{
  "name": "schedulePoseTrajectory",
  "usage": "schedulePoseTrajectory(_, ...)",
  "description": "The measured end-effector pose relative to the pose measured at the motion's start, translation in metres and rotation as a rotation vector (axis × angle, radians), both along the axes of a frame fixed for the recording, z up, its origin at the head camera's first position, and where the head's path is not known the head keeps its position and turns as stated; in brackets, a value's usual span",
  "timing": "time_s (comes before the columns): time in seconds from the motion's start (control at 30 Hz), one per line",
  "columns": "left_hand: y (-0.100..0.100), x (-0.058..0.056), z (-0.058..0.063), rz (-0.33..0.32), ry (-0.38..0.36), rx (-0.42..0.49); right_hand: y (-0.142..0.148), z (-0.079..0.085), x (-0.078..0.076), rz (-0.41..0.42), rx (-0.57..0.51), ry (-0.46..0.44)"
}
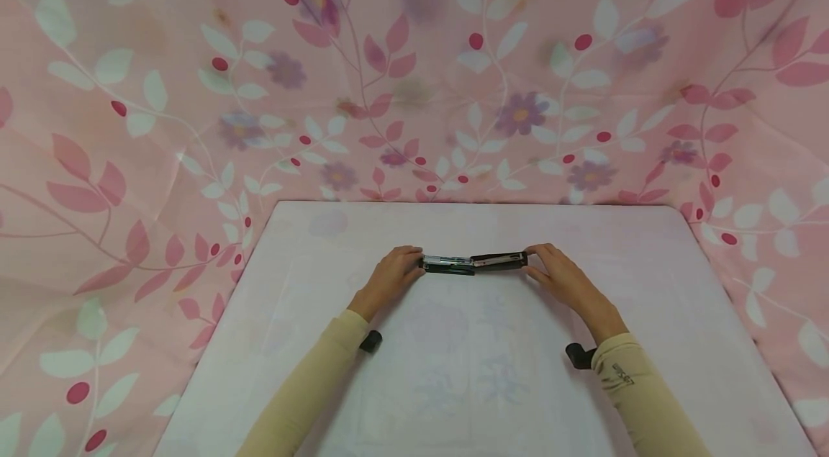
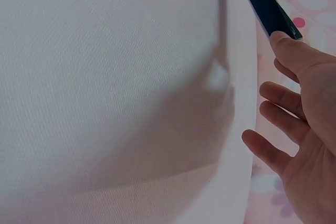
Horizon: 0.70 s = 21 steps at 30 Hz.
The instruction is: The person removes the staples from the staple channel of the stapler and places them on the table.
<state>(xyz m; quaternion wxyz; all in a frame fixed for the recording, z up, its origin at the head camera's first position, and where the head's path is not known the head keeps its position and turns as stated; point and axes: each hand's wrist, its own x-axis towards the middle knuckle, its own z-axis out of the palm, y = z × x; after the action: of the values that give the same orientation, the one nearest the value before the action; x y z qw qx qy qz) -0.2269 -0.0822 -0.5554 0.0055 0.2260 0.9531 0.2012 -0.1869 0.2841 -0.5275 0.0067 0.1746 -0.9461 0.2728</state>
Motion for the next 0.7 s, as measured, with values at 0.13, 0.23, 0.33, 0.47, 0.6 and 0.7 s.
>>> schedulePoseTrajectory(0.13,0.000,-0.001,0.001,-0.003,0.013,-0.001,-0.001,0.001,0.001,-0.006,0.009,0.010)
schedulePoseTrajectory(0.23,0.000,-0.001,0.000,0.000,0.005,-0.002,-0.001,0.002,0.002,-0.016,0.021,0.010)
schedulePoseTrajectory(0.33,0.000,-0.001,0.000,0.003,0.000,0.001,-0.002,0.005,0.003,-0.027,0.025,0.010)
schedulePoseTrajectory(0.47,0.000,-0.001,0.000,0.002,0.000,0.004,-0.006,0.009,0.004,-0.039,0.029,0.029)
schedulePoseTrajectory(0.6,0.001,-0.001,0.000,0.003,-0.008,0.002,-0.016,0.015,0.003,-0.036,0.048,0.117)
schedulePoseTrajectory(0.7,0.001,-0.001,-0.001,0.004,-0.012,0.002,-0.027,0.019,0.001,-0.034,0.058,0.179)
